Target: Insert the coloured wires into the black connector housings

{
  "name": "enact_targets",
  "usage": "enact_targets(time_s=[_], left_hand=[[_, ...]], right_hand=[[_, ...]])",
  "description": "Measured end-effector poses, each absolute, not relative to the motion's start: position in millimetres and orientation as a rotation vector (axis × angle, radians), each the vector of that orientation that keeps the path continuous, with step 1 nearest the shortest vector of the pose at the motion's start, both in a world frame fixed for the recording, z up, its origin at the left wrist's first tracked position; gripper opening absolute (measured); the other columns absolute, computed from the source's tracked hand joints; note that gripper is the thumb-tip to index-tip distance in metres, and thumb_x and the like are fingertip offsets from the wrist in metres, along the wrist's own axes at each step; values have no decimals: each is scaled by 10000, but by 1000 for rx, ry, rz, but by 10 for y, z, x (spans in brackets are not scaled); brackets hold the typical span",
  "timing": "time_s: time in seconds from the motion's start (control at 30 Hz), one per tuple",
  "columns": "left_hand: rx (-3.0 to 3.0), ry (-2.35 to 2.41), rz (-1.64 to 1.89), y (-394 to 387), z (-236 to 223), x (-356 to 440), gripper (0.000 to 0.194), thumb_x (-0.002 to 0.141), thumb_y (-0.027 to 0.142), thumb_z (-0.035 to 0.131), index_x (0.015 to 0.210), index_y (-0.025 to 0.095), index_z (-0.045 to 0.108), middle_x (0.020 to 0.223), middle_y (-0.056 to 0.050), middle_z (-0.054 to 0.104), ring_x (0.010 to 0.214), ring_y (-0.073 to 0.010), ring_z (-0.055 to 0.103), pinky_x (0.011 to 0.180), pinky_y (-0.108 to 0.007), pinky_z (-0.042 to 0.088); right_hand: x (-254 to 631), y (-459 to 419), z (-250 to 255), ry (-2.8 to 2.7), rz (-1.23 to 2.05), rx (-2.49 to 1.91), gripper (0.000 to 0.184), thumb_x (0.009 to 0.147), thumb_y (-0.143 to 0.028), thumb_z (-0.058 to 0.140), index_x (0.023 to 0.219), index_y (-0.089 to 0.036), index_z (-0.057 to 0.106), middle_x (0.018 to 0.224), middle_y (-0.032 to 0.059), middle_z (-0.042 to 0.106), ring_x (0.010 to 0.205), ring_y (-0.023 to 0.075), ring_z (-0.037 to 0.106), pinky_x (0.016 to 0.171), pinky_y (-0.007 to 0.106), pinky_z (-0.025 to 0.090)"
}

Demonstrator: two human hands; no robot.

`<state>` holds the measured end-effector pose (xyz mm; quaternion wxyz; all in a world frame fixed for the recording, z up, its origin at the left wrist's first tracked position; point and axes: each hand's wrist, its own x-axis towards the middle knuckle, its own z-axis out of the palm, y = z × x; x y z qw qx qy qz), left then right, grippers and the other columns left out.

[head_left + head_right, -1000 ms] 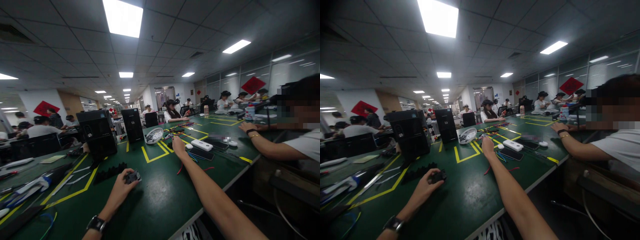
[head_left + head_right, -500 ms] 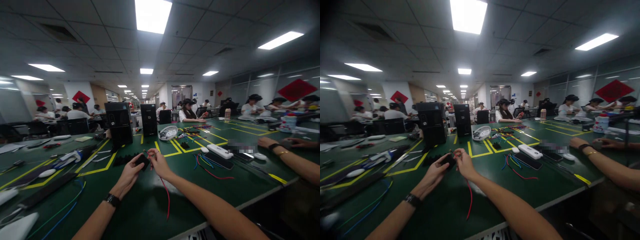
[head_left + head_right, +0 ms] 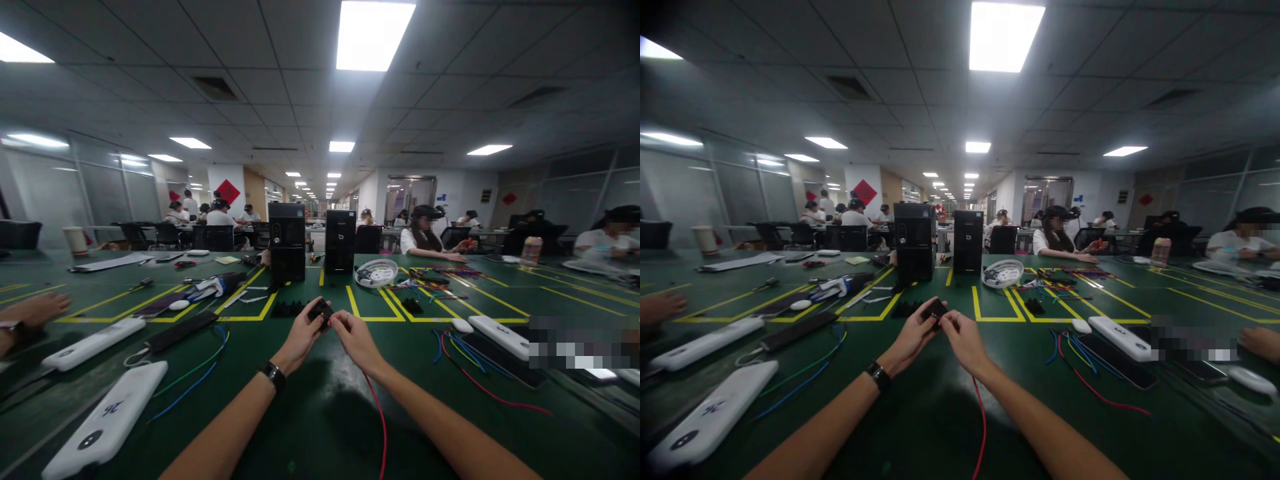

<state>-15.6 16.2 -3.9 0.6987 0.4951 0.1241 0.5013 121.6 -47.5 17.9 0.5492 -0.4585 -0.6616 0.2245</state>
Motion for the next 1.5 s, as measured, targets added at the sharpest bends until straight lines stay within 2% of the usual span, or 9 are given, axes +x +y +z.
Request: enact_targets(time_s=[0.17, 0.27, 0.4, 0.53, 0.73, 0.87, 1.03, 1.37, 1.5], left_hand=[[1109, 391, 1142, 188, -82, -132, 529, 784, 198, 659, 1272, 220, 456, 1310, -133, 506, 1107, -223, 560, 907, -408, 489], [1099, 467, 1133, 176, -108, -113, 565, 785, 215, 660, 1297, 222, 419, 1254, -147, 538, 1084, -244, 571, 829, -416, 527], [1055, 423, 1104, 147, -122, -97, 636, 811, 207, 629, 1359, 266, 313, 1247, -139, 535, 1067, -229, 581, 863, -464, 505], [1022, 374, 1119, 154, -120, -104, 649, 833, 201, 600, 1379, 274, 256, 1240, -129, 539, 1045, -203, 598, 933, -466, 465], [1031, 417, 1124, 196, -144, -112, 642, 828, 171, 595, 1372, 273, 269, 1256, -121, 537, 1070, -205, 586, 944, -455, 456], [1024, 417, 1142, 194, -135, -104, 658, 816, 141, 587, 1377, 277, 269, 1273, -126, 529, 1085, -214, 578, 937, -457, 456], [1073, 426, 1160, 170, -97, -122, 686, 803, 147, 596, 1389, 247, 253, 1304, -147, 508, 1097, -220, 566, 955, -434, 439], [1130, 417, 1123, 174, -162, -66, 608, 797, 144, 593, 1340, 214, 327, 1318, -138, 502, 1117, -227, 548, 965, -419, 422], [1124, 378, 1108, 170, -165, -67, 513, 788, 155, 612, 1264, 209, 429, 1306, -137, 511, 1146, -237, 530, 962, -420, 425]], right_hand=[[1353, -443, 271, -1394, 786, -1091, 303, 834, -486, 467, 827, -193, 543, 548, -77, 353, 403, 68, 313, 364, 174, 253], [1458, -413, 324, -1294, 798, -1023, 328, 810, -522, 495, 848, -198, 533, 563, -86, 327, 391, 56, 287, 350, 162, 237], [1474, -387, 325, -1303, 701, -1006, 321, 794, -497, 535, 836, -180, 566, 529, -81, 345, 367, 65, 304, 332, 184, 238], [1579, -448, 464, -1213, 509, -992, 294, 819, -447, 534, 860, -159, 577, 562, -53, 424, 419, 74, 369, 376, 191, 276], [1820, -634, 688, -1097, -166, -924, 195, 850, -362, 538, 886, -174, 571, 661, -10, 544, 532, 111, 510, 529, 239, 423], [1608, -573, 385, -1576, 88, -1166, 168, 848, -329, 524, 820, -182, 601, 655, 9, 628, 472, 117, 540, 476, 233, 415], [1341, -427, 74, -1717, 433, -1210, 172, 825, -316, 539, 764, -165, 594, 603, 21, 665, 559, 140, 611, 553, 228, 436], [1331, -362, 1, -1600, 658, -1241, 178, 819, -323, 532, 752, -159, 544, 607, 23, 671, 364, 62, 421, 384, 173, 304], [1302, -366, -21, -1572, 683, -1266, 169, 821, -306, 518, 725, -167, 531, 589, 14, 663, 347, 59, 406, 365, 170, 288]])
